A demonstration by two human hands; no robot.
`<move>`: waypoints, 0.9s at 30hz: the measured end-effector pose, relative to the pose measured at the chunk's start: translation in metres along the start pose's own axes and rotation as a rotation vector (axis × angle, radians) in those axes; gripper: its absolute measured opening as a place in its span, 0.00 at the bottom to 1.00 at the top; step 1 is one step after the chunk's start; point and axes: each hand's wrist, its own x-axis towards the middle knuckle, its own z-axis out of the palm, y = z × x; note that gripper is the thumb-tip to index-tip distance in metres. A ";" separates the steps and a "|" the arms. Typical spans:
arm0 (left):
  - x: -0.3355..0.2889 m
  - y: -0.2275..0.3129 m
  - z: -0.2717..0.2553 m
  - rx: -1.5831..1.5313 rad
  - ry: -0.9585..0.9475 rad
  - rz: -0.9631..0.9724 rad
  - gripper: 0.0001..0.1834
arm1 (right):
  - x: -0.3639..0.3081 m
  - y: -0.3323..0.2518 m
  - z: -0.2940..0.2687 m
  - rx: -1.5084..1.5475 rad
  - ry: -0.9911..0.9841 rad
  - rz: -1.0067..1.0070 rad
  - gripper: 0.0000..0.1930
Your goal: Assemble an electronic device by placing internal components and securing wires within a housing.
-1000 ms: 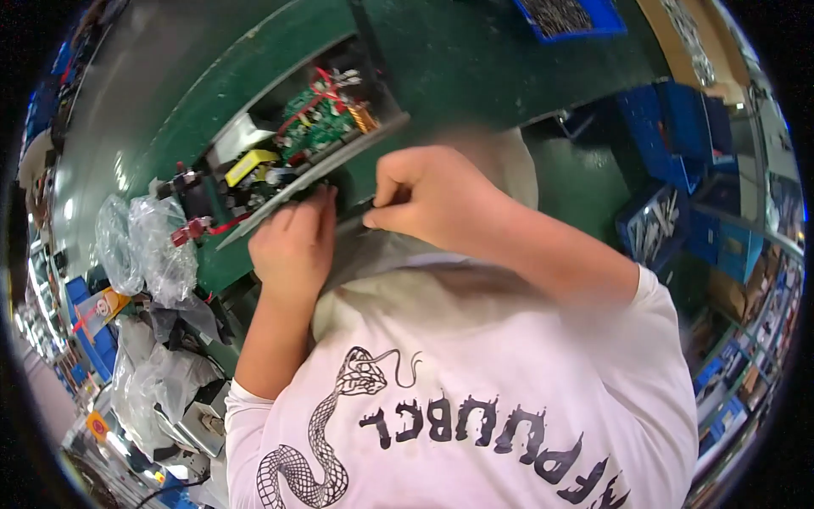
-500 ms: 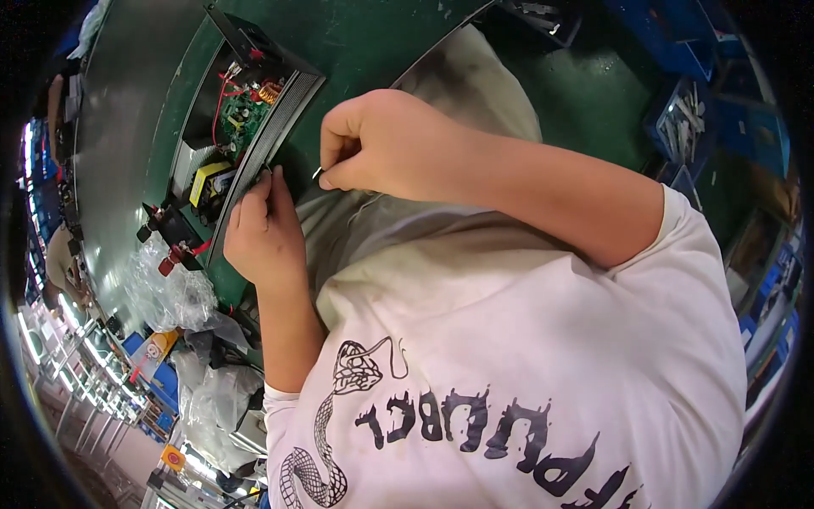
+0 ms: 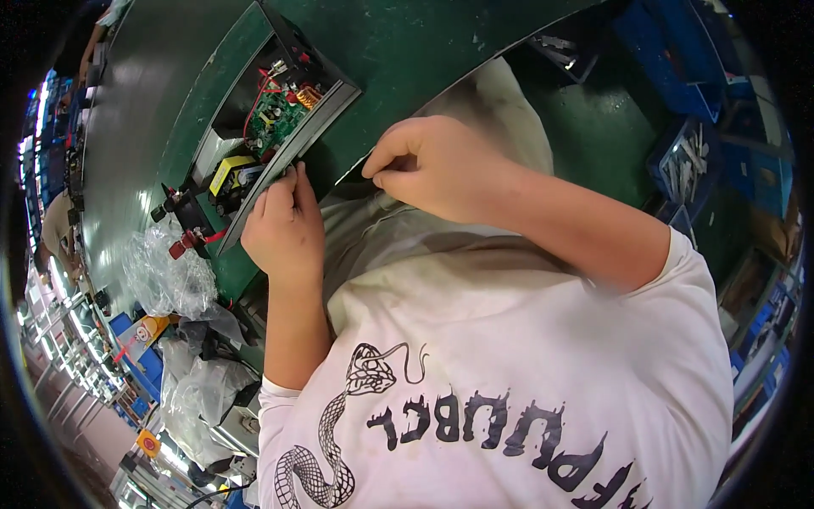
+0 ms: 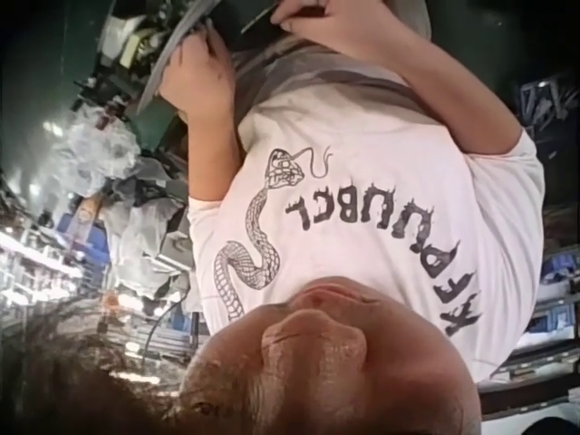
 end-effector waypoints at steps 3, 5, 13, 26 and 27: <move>0.003 0.001 0.000 0.002 -0.007 -0.011 0.06 | 0.004 -0.001 -0.001 -0.009 0.017 -0.023 0.06; 0.006 0.002 -0.001 0.006 -0.010 -0.015 0.07 | 0.008 -0.001 0.000 0.119 0.053 0.028 0.05; 0.005 0.003 -0.005 -0.018 -0.024 -0.038 0.05 | 0.016 0.001 0.002 0.048 0.142 -0.202 0.06; 0.001 -0.002 -0.005 -0.040 -0.004 -0.015 0.06 | 0.056 0.011 0.012 -0.801 0.238 -0.965 0.08; 0.001 -0.001 -0.006 -0.033 -0.028 -0.035 0.07 | 0.060 0.015 0.012 -0.830 0.252 -0.987 0.08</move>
